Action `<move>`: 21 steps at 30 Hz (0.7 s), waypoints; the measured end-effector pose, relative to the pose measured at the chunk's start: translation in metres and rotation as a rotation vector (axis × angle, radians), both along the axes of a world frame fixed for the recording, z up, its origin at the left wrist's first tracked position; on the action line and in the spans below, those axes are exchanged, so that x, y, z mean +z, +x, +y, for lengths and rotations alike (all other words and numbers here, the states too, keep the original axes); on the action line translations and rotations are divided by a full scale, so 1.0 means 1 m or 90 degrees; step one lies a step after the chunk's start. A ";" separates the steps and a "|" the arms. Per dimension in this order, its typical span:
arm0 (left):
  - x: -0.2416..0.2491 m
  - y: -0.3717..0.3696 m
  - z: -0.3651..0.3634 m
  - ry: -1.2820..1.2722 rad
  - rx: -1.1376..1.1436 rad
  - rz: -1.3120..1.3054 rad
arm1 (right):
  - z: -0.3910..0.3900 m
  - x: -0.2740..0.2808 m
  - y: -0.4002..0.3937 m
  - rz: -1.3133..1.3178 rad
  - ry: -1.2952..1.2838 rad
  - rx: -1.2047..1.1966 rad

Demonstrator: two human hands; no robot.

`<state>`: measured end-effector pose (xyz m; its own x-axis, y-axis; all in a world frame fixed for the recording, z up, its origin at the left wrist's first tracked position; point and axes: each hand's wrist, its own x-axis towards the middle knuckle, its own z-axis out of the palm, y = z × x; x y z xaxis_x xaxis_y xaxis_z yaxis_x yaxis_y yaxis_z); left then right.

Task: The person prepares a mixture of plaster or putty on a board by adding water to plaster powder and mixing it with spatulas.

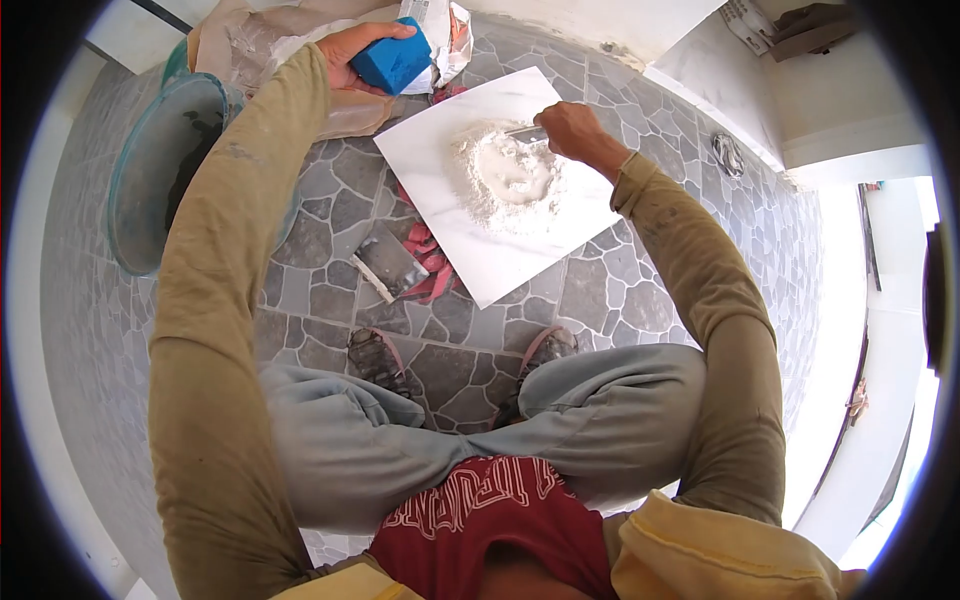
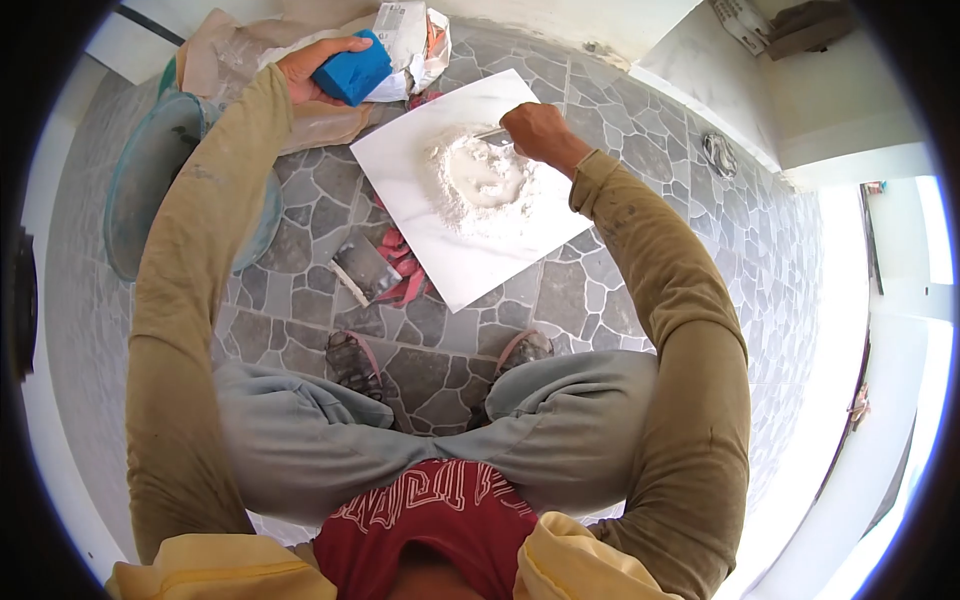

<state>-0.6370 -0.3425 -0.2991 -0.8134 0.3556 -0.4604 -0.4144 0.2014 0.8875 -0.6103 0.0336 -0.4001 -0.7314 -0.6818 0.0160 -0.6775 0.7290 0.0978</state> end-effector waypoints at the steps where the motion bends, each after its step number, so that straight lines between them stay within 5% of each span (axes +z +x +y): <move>1: 0.000 0.001 -0.004 0.000 0.003 -0.002 | -0.002 0.001 -0.001 0.009 -0.019 0.013; 7: 0.003 -0.003 -0.041 -0.063 0.019 0.021 | -0.022 0.023 -0.005 -0.039 0.071 -0.037; 21: 0.025 0.014 -0.088 -0.151 0.116 0.121 | -0.044 0.024 -0.005 -0.081 0.006 -0.100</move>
